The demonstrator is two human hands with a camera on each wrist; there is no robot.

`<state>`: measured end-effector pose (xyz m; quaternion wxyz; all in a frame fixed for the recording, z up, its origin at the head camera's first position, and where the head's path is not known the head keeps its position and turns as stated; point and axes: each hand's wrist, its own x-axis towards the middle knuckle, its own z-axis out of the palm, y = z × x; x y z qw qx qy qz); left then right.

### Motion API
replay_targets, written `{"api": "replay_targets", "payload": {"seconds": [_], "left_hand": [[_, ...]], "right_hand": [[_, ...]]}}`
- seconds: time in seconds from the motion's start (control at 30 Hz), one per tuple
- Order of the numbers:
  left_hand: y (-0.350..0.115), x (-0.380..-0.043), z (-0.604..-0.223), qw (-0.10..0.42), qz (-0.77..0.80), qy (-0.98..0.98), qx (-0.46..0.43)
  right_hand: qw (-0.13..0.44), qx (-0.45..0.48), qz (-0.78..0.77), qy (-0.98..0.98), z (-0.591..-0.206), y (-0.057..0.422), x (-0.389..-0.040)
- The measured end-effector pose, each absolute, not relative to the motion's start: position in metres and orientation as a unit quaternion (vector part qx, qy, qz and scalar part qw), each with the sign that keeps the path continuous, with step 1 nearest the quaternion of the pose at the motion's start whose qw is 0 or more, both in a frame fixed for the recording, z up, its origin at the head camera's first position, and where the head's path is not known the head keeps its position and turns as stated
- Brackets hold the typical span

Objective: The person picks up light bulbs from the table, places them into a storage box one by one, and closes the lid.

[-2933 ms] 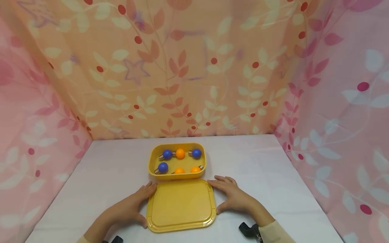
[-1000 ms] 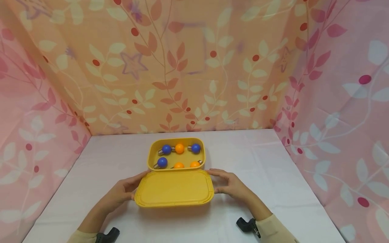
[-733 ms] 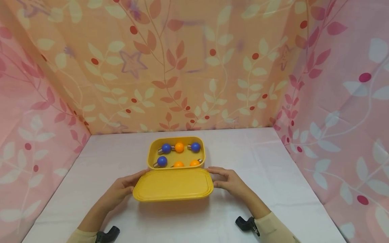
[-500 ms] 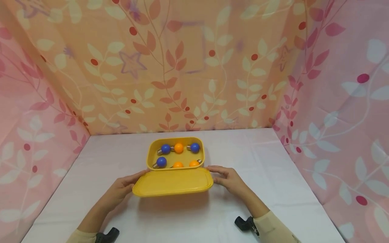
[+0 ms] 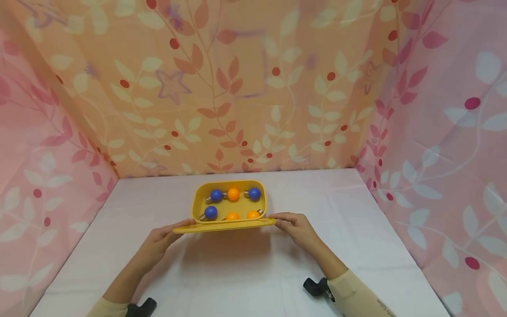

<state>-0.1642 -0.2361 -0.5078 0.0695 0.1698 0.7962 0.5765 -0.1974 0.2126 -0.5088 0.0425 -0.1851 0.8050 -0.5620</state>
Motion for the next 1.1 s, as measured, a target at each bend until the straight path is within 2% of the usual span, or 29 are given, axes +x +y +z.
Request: {"api": "replay_targets", "payload": {"seconds": [0.3, 0.6, 0.97, 1.1], "left_hand": [[-0.231, -0.165, -0.506, 0.017, 0.580, 0.812, 0.068], [-0.224, -0.173, -0.501, -0.041, 0.661, 0.746, 0.068], [-0.207, -0.186, -0.489, -0.121, 0.693, 0.710, 0.019], [-0.202, -0.189, -0.487, -0.149, 0.706, 0.693, 0.007]], "right_hand": [[-0.013, -0.139, -0.566, 0.813, -0.506, 0.206, -0.200], [-0.059, -0.134, -0.556, 0.818, -0.508, 0.203, -0.203], [-0.127, -0.174, -0.553, 0.805, -0.508, 0.196, -0.207], [-0.134, -0.181, -0.550, 0.804, -0.508, 0.193, -0.209]]}}
